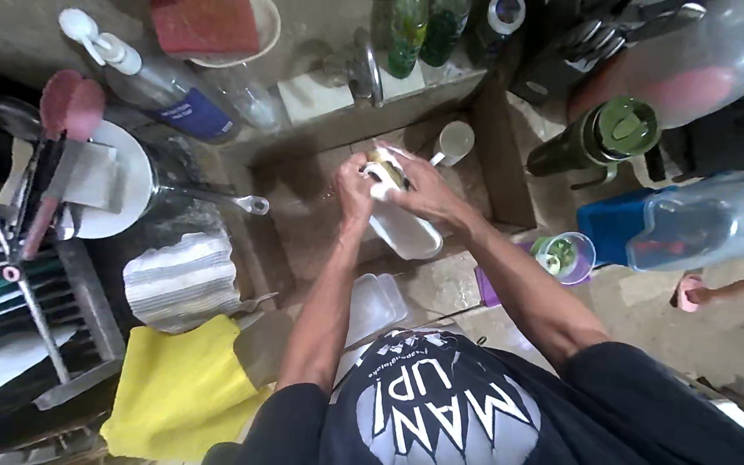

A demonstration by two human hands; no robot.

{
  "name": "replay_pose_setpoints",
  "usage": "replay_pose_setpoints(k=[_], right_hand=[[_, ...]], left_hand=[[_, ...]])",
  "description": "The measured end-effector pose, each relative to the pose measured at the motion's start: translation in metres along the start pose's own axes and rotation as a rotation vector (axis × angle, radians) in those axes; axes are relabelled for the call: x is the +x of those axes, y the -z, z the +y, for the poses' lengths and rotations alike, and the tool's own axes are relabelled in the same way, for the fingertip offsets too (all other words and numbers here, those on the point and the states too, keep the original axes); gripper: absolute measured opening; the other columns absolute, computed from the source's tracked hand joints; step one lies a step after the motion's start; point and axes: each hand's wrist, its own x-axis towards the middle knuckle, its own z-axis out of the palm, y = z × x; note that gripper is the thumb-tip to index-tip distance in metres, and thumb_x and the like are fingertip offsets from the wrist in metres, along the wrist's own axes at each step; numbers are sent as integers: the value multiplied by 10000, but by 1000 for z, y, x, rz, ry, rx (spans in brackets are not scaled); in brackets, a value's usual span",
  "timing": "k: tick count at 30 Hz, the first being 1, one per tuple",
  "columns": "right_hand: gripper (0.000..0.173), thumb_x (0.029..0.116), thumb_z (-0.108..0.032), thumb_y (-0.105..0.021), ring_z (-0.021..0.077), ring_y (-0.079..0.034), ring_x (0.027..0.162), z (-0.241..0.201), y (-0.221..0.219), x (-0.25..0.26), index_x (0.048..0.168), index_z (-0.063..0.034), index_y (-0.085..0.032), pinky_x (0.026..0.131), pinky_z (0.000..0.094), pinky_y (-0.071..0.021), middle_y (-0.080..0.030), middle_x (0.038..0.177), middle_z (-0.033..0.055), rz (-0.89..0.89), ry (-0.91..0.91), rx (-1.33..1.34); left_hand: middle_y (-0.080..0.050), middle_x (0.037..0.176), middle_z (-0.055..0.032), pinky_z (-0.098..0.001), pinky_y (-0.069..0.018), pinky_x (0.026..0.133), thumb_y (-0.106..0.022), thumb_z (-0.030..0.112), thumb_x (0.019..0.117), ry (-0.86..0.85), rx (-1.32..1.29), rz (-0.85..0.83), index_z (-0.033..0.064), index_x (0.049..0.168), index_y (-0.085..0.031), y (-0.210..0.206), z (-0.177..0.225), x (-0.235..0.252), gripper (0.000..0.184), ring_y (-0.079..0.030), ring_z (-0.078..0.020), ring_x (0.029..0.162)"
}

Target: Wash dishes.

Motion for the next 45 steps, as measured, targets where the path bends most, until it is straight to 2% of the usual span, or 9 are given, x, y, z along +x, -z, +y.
replay_pose_setpoints(k=[4,8,13,19,25,30,38,43,45], right_hand=[[598,880,-186,-692,249,-620,1249,8,4,-9,1439,-21,-555,1066,446,-500,-605,1414,163,288,-79,-28],[483,999,-132,-518,201,-537,1378,7,-9,-24,1464,-2,-535,1145,394,-449,-516,1537,126,350,25,17],[385,1014,-47,-431,193,-526,1395,1,-11,-48,1313,37,-660,1192,376,-408,-595,1458,127,293,50,208],[362,954,-84,-479,258,-423,1464,-11,-3,-6,1196,5,-732,1194,390,-392,-454,1567,177,244,148,290],[261,937,-39,-583,334,-568,1329,-27,-19,-43,1125,89,-711,1145,461,-467,-670,1287,216,288,301,391],[222,931,-98,-601,269,-543,1282,4,-5,-7,1028,16,-765,1086,394,-468,-620,1308,189,294,179,268],[260,927,-140,-586,249,-572,1238,5,-8,-21,1050,9,-760,1068,407,-465,-669,1254,151,190,188,308],[230,964,-51,-553,143,-665,1070,11,6,5,1089,-1,-739,946,317,-552,-692,1186,117,219,-33,209],[274,1002,-127,-518,153,-664,1057,9,8,2,1134,-22,-734,939,348,-540,-697,1176,115,221,-111,160]], left_hand=[[-646,1267,-199,-492,-516,1032,-817,338,860,416,-142,-100,7,1311,-586,-1,-6,5,605,-626,-308,1193],[-670,1217,-188,-473,-538,998,-624,374,1019,702,-458,-141,-8,1295,-604,-9,-19,2,472,-657,-255,1129],[-720,1108,-187,-449,-529,982,-661,111,957,365,-132,-232,-26,1153,-705,21,-14,23,243,-688,-251,1060],[-747,927,-92,-268,-574,844,-593,-3,937,-40,-417,-216,-43,1020,-733,16,-7,9,168,-691,-48,850],[-726,903,-53,-250,-582,816,-532,-29,939,86,-615,-241,-77,1033,-685,29,-20,15,185,-673,-23,822],[-701,801,80,-227,-590,745,-527,13,978,60,-762,-321,64,905,-678,14,-6,-2,175,-661,21,752],[-700,759,89,-222,-588,700,-518,-6,968,131,-837,-331,93,861,-670,2,-18,-4,210,-659,13,705],[-683,753,26,-221,-573,702,-590,17,921,32,-534,-302,10,858,-677,3,-17,2,108,-642,11,703],[-721,859,-117,-371,-568,796,-659,69,897,12,-271,-355,-37,956,-725,10,-18,11,138,-684,-143,796]])
